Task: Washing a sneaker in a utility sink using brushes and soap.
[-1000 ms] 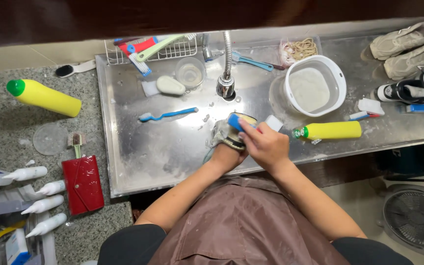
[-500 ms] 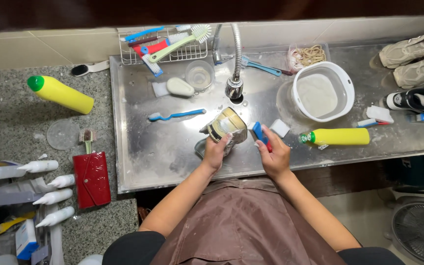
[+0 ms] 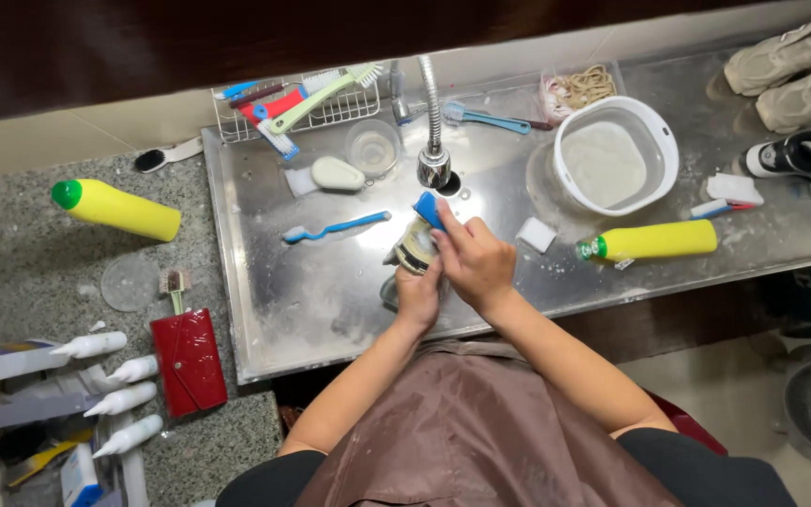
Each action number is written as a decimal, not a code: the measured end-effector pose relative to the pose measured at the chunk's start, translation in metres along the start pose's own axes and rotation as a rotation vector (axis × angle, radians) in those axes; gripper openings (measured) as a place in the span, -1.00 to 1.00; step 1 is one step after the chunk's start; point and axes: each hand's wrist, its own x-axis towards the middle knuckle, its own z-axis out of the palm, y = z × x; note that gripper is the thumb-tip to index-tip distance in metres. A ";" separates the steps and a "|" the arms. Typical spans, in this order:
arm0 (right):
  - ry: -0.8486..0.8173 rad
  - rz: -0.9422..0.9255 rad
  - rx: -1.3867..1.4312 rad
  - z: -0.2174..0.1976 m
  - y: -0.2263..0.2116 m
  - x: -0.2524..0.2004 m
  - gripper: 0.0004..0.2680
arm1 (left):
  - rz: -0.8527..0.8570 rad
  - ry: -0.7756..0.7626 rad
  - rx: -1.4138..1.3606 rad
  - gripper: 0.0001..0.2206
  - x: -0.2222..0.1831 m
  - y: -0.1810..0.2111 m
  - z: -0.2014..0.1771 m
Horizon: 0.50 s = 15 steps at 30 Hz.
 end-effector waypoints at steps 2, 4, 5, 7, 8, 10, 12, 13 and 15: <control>-0.018 0.041 -0.011 0.011 0.023 -0.030 -0.68 | 0.015 0.048 -0.101 -0.74 0.007 0.007 0.003; -0.027 0.077 -0.027 0.021 0.039 -0.048 -0.67 | 0.035 0.087 -0.207 -0.73 0.014 0.018 0.002; -0.011 0.085 0.003 0.025 0.046 -0.049 -0.68 | -0.007 0.083 -0.260 -0.71 0.018 0.024 0.003; -0.006 0.100 0.037 0.032 0.043 -0.045 -0.68 | -0.059 0.088 -0.311 -0.70 0.017 0.029 0.000; 0.009 0.086 0.099 0.035 0.035 -0.037 -0.68 | -0.046 0.105 -0.301 -0.69 0.016 0.027 -0.001; 0.021 0.077 0.168 0.046 0.036 -0.041 -0.68 | -0.034 0.127 -0.286 -0.68 0.017 0.024 -0.008; 0.013 0.045 0.209 0.065 0.054 -0.063 -0.68 | -0.128 0.193 -0.432 -0.66 0.029 0.024 -0.019; 0.015 0.041 0.215 0.070 0.058 -0.064 -0.68 | -0.121 0.194 -0.430 -0.66 0.031 0.024 -0.025; -0.005 0.018 0.180 0.078 0.065 -0.070 -0.68 | -0.217 0.279 -0.520 -0.62 0.031 0.023 -0.037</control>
